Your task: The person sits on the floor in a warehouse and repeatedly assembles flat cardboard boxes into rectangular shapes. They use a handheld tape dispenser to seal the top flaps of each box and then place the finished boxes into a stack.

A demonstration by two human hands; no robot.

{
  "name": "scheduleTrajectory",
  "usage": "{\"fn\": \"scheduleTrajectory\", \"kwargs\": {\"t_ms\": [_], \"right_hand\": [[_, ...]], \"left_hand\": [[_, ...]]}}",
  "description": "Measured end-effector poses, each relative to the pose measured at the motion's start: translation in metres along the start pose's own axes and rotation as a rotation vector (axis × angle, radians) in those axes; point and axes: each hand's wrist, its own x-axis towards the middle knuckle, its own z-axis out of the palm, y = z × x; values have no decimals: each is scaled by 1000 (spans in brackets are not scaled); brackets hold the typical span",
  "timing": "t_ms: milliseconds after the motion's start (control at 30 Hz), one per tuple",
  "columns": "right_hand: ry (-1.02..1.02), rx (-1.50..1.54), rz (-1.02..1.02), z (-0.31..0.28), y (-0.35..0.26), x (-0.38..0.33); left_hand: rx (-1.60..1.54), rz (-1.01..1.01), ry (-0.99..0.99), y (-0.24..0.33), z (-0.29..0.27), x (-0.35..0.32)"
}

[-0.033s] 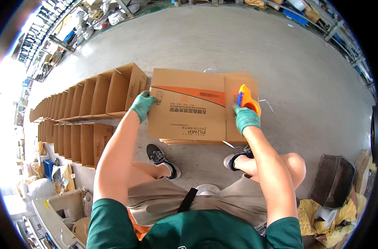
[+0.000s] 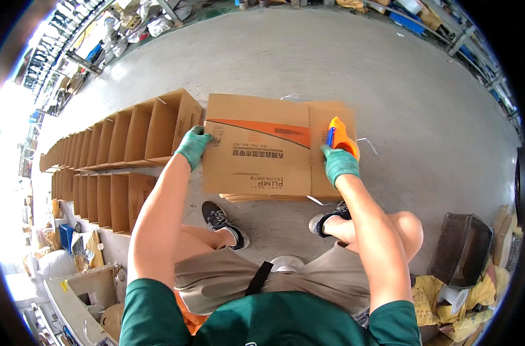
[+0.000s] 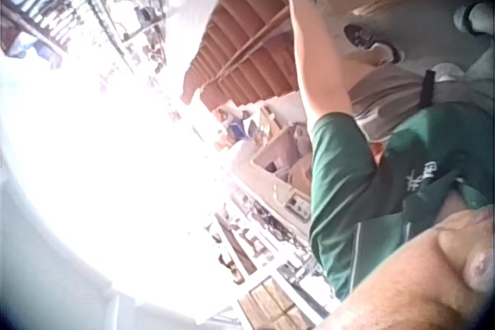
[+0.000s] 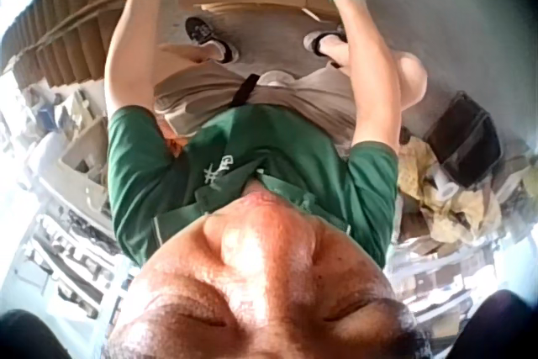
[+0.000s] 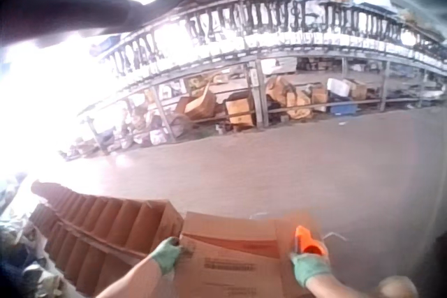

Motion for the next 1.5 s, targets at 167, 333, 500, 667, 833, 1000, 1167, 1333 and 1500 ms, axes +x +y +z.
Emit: {"fn": "scheduleTrajectory", "kwargs": {"t_ms": [167,333,500,667,833,1000,1167,1333,1500], "right_hand": [[198,419,-32,9,34,11],[-6,87,79,14,31,-3],[39,-241,-219,-75,-53,-60],[812,-282,-784,-148,-109,-69],[750,-141,-787,-130,-129,-64],[780,8,-867,-122,-121,-65],[432,312,-935,-137,-127,-74],[341,355,-1114,-150,-125,-76],[307,276,-956,-113,-93,-36]], "left_hand": [[-138,214,211,32,-70,0],[-326,419,228,25,-137,-16],[-308,389,261,-1,-143,-34],[-191,426,154,10,-140,-50],[-143,425,166,-8,-148,-44],[-159,388,203,-18,-145,-41],[-144,403,42,-11,-131,-53],[71,246,-279,12,-93,-78],[123,513,-261,29,-50,-101]]}}
